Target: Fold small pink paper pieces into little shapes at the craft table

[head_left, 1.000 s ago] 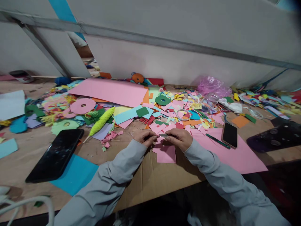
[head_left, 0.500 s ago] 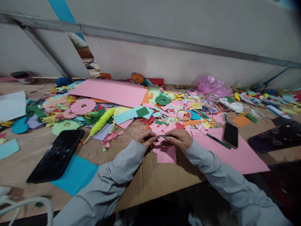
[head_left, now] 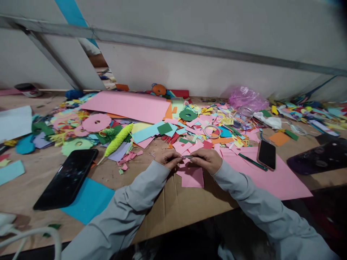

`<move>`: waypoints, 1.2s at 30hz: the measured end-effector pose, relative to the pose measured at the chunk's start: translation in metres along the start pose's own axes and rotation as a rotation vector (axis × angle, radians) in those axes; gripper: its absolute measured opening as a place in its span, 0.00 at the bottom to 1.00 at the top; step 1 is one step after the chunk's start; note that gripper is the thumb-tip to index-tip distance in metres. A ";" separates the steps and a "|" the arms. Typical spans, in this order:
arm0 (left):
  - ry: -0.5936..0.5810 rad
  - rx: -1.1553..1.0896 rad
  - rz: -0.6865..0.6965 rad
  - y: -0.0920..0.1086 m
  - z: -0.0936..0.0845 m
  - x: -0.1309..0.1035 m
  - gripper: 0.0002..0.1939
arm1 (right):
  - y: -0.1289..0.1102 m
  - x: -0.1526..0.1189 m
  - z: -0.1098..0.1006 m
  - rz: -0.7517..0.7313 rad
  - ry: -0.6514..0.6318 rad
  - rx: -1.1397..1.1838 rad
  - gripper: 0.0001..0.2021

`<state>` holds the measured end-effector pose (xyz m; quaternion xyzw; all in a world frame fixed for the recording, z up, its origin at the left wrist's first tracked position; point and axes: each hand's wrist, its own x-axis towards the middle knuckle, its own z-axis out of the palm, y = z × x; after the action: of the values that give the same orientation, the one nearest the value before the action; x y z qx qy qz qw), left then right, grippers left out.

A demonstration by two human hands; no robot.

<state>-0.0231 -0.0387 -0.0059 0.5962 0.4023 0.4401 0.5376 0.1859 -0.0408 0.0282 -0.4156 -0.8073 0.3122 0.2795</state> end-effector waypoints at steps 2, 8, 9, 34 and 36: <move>0.001 -0.004 -0.016 0.003 0.000 -0.002 0.14 | 0.000 0.000 0.000 0.003 0.012 0.003 0.14; 0.003 0.010 -0.025 0.003 -0.001 -0.002 0.14 | 0.000 -0.001 0.001 0.003 0.012 0.014 0.14; -0.004 0.008 -0.017 0.002 -0.001 -0.002 0.14 | 0.000 -0.001 0.001 0.000 0.011 0.009 0.14; -0.018 -0.053 -0.073 -0.001 0.000 -0.003 0.14 | 0.002 -0.001 0.003 -0.006 0.018 -0.013 0.14; -0.014 -0.040 -0.055 -0.001 -0.001 -0.002 0.14 | 0.003 0.000 0.004 0.010 0.040 0.022 0.14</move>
<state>-0.0242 -0.0402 -0.0071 0.5771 0.4058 0.4292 0.5640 0.1850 -0.0404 0.0236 -0.4226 -0.7960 0.3142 0.2984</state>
